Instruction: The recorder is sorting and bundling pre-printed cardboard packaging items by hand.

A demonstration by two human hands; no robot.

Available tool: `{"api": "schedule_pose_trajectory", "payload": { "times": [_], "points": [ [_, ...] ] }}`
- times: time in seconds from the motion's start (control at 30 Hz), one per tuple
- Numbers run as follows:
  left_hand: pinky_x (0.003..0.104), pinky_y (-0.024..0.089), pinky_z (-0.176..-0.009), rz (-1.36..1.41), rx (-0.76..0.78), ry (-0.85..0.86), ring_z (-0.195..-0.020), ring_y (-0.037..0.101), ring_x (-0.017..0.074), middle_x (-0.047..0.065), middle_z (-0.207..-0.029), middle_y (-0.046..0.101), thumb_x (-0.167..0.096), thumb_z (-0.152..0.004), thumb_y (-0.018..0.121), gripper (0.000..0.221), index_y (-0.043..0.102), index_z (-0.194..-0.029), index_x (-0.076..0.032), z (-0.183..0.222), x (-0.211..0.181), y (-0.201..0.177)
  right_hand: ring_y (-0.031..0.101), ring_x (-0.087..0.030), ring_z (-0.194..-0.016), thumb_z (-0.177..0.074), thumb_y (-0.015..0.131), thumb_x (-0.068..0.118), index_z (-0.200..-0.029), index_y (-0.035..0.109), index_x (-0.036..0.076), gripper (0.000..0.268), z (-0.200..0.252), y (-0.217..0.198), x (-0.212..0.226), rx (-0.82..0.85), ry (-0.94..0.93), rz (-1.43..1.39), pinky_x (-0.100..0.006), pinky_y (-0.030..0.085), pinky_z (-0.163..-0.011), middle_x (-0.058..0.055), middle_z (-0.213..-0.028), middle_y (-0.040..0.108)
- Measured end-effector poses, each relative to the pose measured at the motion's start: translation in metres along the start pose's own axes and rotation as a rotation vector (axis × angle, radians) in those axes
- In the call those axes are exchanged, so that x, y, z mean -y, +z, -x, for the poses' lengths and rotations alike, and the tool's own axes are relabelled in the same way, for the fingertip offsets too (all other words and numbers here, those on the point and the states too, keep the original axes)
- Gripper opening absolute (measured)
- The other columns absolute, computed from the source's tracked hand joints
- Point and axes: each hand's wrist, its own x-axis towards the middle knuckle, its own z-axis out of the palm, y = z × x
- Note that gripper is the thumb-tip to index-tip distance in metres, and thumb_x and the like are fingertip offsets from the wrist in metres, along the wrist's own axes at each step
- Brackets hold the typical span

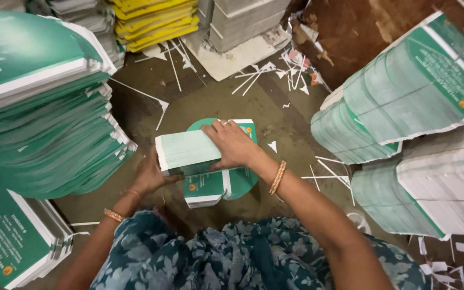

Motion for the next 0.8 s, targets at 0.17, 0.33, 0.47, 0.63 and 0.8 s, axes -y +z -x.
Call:
{"api": "schedule_pose_trajectory", "payload": {
  "times": [0.17,0.33,0.47,0.63,0.8],
  "points": [
    [0.043,0.048,-0.105,-0.01,0.056,0.135,-0.123,0.062,0.0309,0.016,-0.131,0.065,-0.029,-0.047,0.101,0.11,0.047,-0.14,-0.008,-0.003,-0.05,-0.034,0.052,-0.038,-0.125,-0.053,0.098,0.052,-0.142,0.045,0.001,0.115,0.025,0.009,-0.015,-0.085,0.102,-0.133,-0.048,0.04,-0.105,-0.021,-0.13,0.055],
    [0.041,0.046,-0.109,0.117,0.198,0.451,-0.126,0.06,0.0282,0.014,-0.131,0.063,-0.032,-0.056,0.097,0.092,0.056,-0.135,-0.006,-0.072,-0.115,-0.059,0.053,-0.035,-0.128,-0.055,0.097,0.047,-0.145,0.042,-0.002,0.117,0.074,-0.004,-0.039,-0.334,0.326,-0.556,-0.046,0.043,-0.107,-0.022,-0.139,0.054],
    [0.042,0.049,-0.107,0.107,0.308,0.272,-0.123,0.063,0.0324,0.023,-0.127,0.065,-0.059,-0.067,0.083,0.106,0.042,-0.146,0.0,-0.086,-0.241,-0.056,0.063,-0.031,-0.117,-0.071,0.089,0.044,-0.146,0.049,-0.005,0.099,0.132,0.024,-0.065,-0.589,0.525,-1.2,-0.042,0.052,-0.102,-0.019,-0.132,0.064],
    [0.041,0.041,-0.115,-0.112,0.342,0.288,-0.133,0.054,0.0356,0.027,-0.138,0.059,-0.066,-0.078,0.074,0.111,0.029,-0.155,-0.001,-0.12,-0.277,-0.017,0.066,-0.027,-0.114,-0.08,0.081,0.048,-0.143,0.052,-0.005,0.087,0.182,0.072,-0.099,-0.729,0.773,-1.577,-0.04,0.054,-0.1,-0.016,-0.128,0.068],
    [0.043,0.038,-0.115,-0.205,0.234,0.251,-0.139,0.048,0.0359,0.022,-0.151,0.047,-0.057,-0.083,0.075,0.095,0.037,-0.152,-0.004,-0.151,-0.196,0.005,0.068,-0.023,-0.112,-0.079,0.078,0.054,-0.14,0.054,-0.001,0.086,0.193,0.121,-0.124,-0.703,0.912,-1.623,-0.037,0.055,-0.098,-0.013,-0.125,0.07]
  ]
}}
